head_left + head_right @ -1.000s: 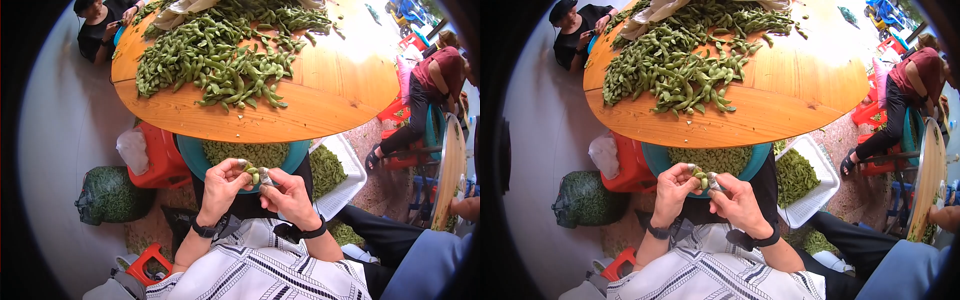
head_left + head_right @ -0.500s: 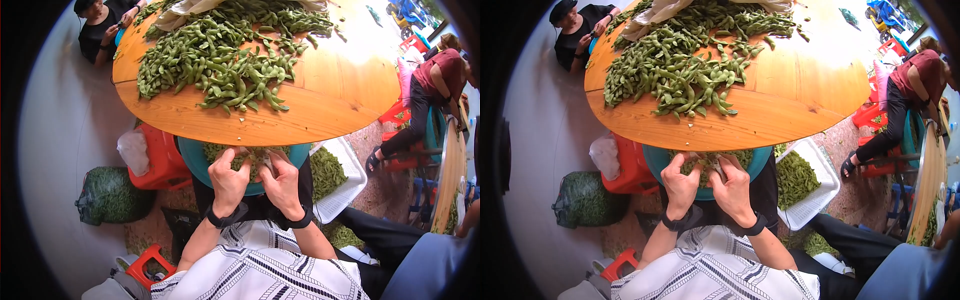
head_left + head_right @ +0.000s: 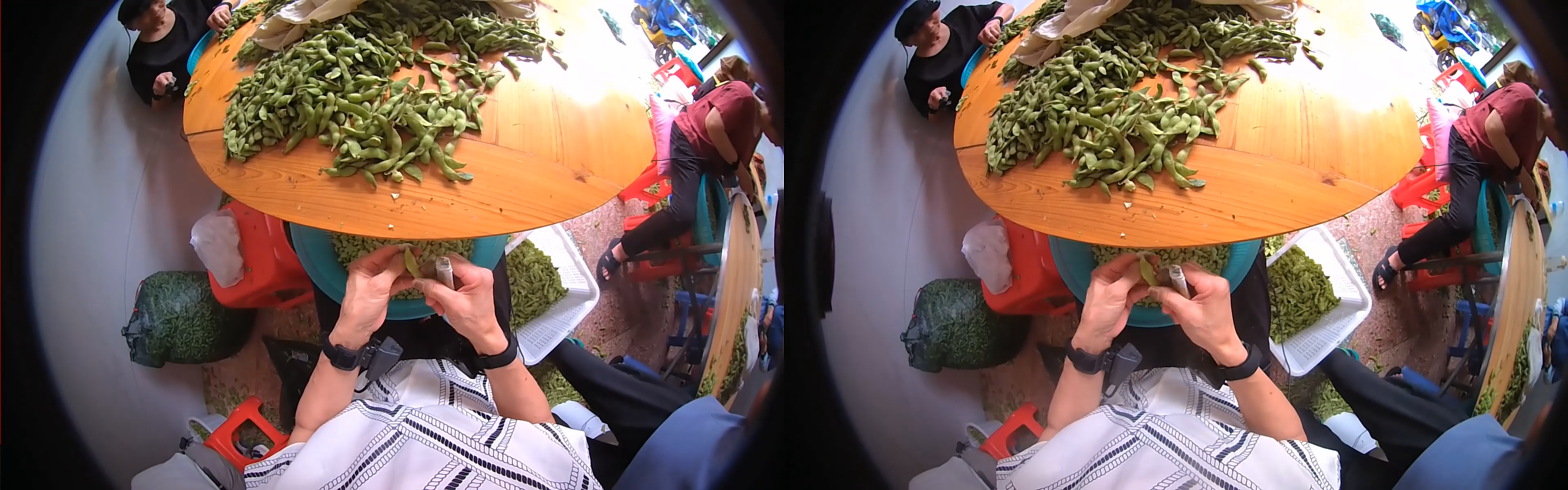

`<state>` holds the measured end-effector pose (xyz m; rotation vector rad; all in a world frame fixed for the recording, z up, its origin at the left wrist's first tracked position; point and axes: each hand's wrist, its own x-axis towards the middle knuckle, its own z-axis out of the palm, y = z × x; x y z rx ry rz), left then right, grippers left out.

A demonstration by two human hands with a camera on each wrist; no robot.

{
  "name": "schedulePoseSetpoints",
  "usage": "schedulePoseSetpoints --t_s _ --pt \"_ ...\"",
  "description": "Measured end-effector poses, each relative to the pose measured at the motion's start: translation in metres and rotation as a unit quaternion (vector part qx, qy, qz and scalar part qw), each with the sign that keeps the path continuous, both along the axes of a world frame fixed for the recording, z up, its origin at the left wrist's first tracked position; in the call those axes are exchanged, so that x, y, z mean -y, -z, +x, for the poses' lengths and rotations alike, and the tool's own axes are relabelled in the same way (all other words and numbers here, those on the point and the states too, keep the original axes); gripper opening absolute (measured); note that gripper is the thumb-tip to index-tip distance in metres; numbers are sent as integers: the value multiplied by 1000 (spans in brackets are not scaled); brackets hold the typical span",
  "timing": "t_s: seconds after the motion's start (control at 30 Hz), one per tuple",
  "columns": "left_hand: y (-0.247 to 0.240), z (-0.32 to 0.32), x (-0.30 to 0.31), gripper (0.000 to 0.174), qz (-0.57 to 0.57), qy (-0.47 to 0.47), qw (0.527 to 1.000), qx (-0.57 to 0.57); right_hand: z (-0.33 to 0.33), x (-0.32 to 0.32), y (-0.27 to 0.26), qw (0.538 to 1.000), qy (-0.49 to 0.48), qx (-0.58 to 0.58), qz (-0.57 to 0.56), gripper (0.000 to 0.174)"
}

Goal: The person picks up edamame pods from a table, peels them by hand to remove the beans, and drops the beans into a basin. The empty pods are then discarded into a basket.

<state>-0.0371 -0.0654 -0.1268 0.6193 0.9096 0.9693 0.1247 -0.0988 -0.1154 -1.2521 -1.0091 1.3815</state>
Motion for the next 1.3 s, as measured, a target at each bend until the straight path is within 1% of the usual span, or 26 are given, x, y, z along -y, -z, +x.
schedulePoseSetpoints --t_s 0.03,0.1,0.13,0.2,0.23,0.3,0.33,0.37,0.4,0.43,0.47,0.5,0.53,0.57,0.6,0.63,0.67,0.77,0.9,0.97,1.1,1.17,1.2,1.23,1.27,1.3 --pt "0 2 0 24 6 7 1000 5 -1 -1 3 1000 0 0 0 11" --pt "4 4 1 27 12 14 1000 8 -5 -2 10 969 54 181 157 10" --pt "11 5 2 29 13 20 1000 12 -6 -2 9 969 54 181 158 10" --pt "13 6 5 31 14 27 999 16 -8 -2 8 947 75 255 183 8" --pt "10 8 6 31 12 12 1000 4 -7 -1 9 947 76 254 183 8" --pt "10 8 7 30 10 -1 1000 -7 -3 3 13 987 63 125 76 8" --pt "12 8 6 28 53 -2 990 -129 3 7 6 987 64 126 77 8" --pt "12 7 4 25 96 -3 964 -249 11 12 -7 980 85 173 53 10" --pt "10 6 3 25 98 -4 965 -245 23 17 -16 969 105 221 31 11" --pt "6 4 3 26 155 -34 940 -302 41 25 -18 929 104 350 62 15" --pt "0 3 3 26 210 -64 908 -357 62 34 -20 870 102 474 92 18" --pt "-6 1 1 27 243 -68 886 -390 77 42 -25 839 104 531 62 21" --pt "-3 -2 0 27 245 -69 888 -383 89 48 -33 803 106 586 31 24" --pt "1 -5 0 26 230 -64 894 -378 97 48 -43 801 108 589 26 27" --pt "4 -4 0 24 215 -61 901 -373 96 41 -56 791 131 588 109 28" --pt "-1 2 1 20 218 -68 915 -332 90 31 -70 804 142 556 154 28" --pt "-7 8 3 20 218 -71 916 -329 81 20 -80 817 153 520 198 28" --pt "-31 19 10 14 212 -31 930 -299 55 -24 -86 827 140 480 257 23" --pt "-43 6 17 14 243 -8 919 -311 29 -67 -84 816 93 503 269 14" --pt "-46 3 17 13 248 -27 919 -304 19 -76 -84 800 80 566 184 10" --pt "-51 1 18 12 269 -41 915 -299 23 -86 -72 782 99 568 236 10" --pt "-55 2 14 13 280 -53 912 -297 26 -78 -81 826 108 486 263 10" --pt "-57 3 13 14 290 -63 907 -297 28 -71 -88 825 104 489 263 10" --pt "-63 3 12 14 286 -66 909 -296 28 -60 -97 924 52 343 159 9" --pt "-71 3 10 19 260 -60 931 -249 30 -49 -101 982 -2 183 47 8" --pt "-74 3 9 25 232 -55 950 -202 32 -40 -96 998 -42 43 -6 12"
